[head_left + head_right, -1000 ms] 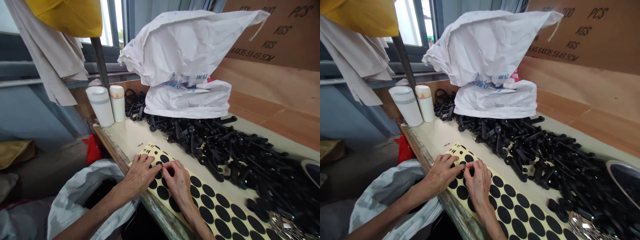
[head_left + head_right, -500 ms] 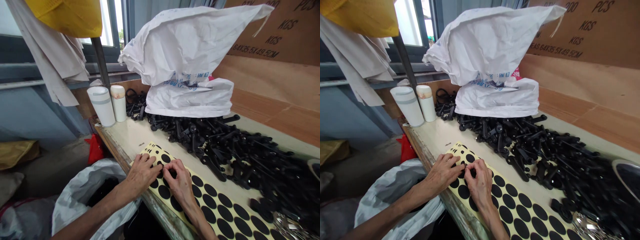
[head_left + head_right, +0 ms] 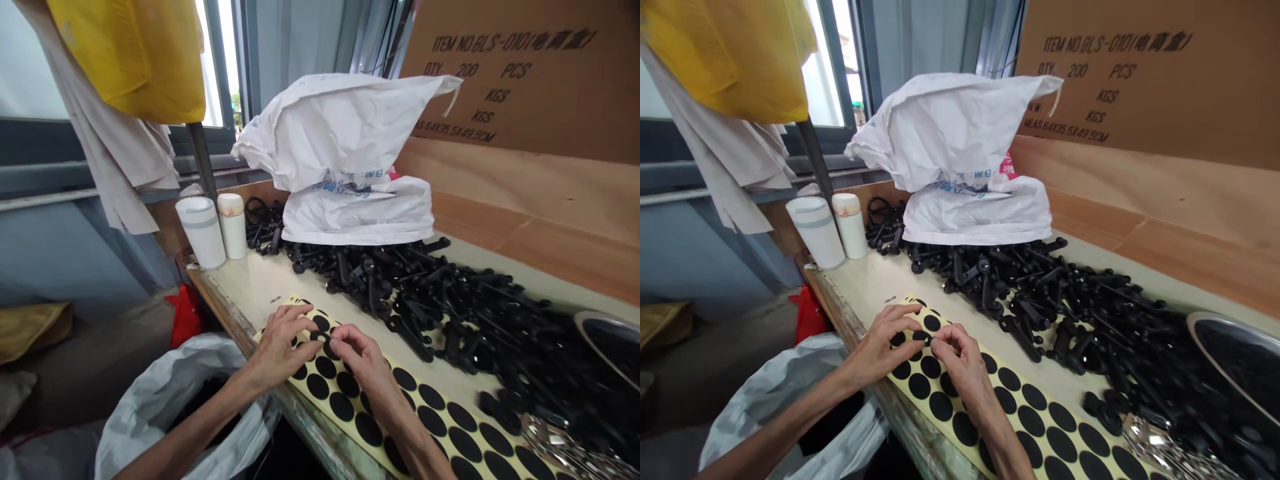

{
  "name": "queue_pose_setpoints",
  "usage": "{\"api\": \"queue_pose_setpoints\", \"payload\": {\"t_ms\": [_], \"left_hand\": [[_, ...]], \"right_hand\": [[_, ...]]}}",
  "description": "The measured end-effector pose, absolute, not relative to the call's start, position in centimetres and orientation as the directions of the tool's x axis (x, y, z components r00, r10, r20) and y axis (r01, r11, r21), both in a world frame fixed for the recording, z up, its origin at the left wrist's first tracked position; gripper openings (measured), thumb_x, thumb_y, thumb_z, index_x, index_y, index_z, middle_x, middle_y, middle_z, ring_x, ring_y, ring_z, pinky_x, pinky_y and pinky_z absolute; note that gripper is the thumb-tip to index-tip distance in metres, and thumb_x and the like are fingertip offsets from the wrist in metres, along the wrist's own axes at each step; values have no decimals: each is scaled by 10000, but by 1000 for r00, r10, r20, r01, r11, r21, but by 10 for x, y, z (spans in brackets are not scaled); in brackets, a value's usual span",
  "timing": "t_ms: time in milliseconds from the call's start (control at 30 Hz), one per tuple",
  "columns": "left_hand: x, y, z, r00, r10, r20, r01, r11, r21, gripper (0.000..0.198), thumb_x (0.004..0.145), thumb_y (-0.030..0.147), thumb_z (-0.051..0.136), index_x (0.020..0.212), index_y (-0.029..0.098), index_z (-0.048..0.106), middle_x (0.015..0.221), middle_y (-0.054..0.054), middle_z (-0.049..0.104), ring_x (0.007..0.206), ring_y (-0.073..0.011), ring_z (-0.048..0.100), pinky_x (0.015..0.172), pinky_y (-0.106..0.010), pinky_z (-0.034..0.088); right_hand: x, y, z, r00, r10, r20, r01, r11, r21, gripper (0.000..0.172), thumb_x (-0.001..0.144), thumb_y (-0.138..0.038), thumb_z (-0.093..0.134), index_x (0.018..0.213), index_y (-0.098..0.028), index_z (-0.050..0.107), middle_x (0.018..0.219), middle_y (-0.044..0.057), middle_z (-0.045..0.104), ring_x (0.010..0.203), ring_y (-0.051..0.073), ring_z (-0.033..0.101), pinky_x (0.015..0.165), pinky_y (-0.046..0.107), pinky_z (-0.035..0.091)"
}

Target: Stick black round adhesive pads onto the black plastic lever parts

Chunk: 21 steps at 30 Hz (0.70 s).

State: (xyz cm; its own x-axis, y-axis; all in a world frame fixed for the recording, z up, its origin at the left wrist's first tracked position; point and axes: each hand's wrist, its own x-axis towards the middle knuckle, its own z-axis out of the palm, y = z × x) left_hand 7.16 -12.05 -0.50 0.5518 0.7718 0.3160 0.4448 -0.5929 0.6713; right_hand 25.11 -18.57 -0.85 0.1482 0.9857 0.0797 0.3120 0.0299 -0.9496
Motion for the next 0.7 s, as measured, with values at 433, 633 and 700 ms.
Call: {"api": "queue_pose_setpoints", "payload": {"t_ms": [433,633,700], "left_hand": [[138,-168,18,427,893,-146,48,138,989,188,767,322,601,671,169,655,1067,-53,643,966,-220,572,860,-335,416],[169,-178,13,496,858,-134,97,99,990,177,774,323,611,720,166,673,986,-54,657,934,-214,573,845,-319,427],[179,-178,10,542,838,-65,117,2,993,218,818,342,583,747,167,692,980,-62,655,951,-217,582,866,-319,430]], "right_hand": [[286,-243,-6,447,893,50,183,-36,-983,288,813,-461,618,880,-188,680,830,49,676,759,199,624,706,314,509],[303,-260,-6,528,840,130,262,-15,-965,254,849,-398,574,703,-193,607,682,10,585,654,170,553,599,275,448],[307,-267,-7,564,787,249,390,12,-921,216,861,-332,558,690,-203,583,693,8,577,667,171,548,625,286,443]]}}
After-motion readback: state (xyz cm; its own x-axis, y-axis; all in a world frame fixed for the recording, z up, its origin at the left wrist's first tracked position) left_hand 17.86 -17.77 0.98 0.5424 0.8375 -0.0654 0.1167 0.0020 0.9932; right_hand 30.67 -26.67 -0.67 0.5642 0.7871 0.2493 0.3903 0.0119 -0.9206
